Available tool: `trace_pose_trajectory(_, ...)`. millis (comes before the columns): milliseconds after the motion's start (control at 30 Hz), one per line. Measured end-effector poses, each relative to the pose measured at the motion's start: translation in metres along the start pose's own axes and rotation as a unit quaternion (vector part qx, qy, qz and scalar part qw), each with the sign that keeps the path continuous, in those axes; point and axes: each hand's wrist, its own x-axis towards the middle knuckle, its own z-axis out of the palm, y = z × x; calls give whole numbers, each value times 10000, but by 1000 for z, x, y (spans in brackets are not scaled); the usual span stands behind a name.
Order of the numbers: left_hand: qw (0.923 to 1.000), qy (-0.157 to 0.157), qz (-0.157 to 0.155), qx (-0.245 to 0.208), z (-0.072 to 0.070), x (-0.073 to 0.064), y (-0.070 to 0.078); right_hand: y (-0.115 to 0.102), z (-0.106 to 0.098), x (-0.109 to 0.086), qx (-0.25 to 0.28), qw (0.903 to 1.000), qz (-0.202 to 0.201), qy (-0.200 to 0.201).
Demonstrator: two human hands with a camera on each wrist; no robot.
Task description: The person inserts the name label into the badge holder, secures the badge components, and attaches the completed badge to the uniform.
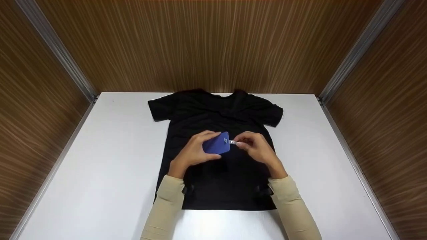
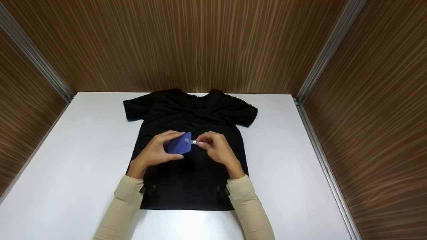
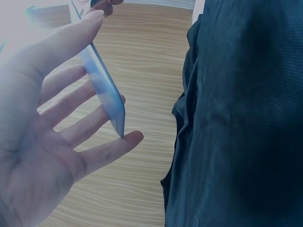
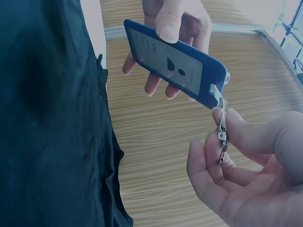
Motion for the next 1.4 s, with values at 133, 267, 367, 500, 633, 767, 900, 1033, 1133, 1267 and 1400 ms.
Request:
trace_pose_trajectory(133,9999,-83,35,-77,0,0,0,-19,-2,-2,3,10000,-43,43)
trace_pose_trajectory(267,9998,-154,17,-151,2,1,0,-40,-5,-3,-12,9998,-202,86)
trace_pose_trajectory(367,9996,-215,0,-204,3,1,-1,-39,-2,-3,-31,9997,-232,117)
trace_pose_trajectory(500,9991,-271,-6,-328,5,1,-1,-21,5,-1,-51,9997,-188,169)
trace_pose_trajectory(633,9984,-314,34,-461,7,1,-1,-12,8,0,-16,9995,-269,178)
trace_pose_trajectory(767,9979,-332,88,-543,8,1,-1,-9,9,-1,108,9991,-364,174)
trace_pose_trajectory(900,9985,-357,35,-412,8,2,-1,-8,9,-1,192,9986,-459,190)
trace_pose_trajectory(1033,9989,-365,51,-277,9,2,-2,-8,9,0,230,9983,-493,204)
trace_pose_trajectory(1133,9988,-361,102,-299,8,2,-3,-7,9,1,198,9982,-503,249)
trace_pose_trajectory(1267,9989,-289,170,-319,6,1,-3,-7,8,0,112,9978,-534,368)
trace_pose_trajectory(1400,9990,-35,295,-330,3,0,-2,-7,8,0,88,9972,-577,459)
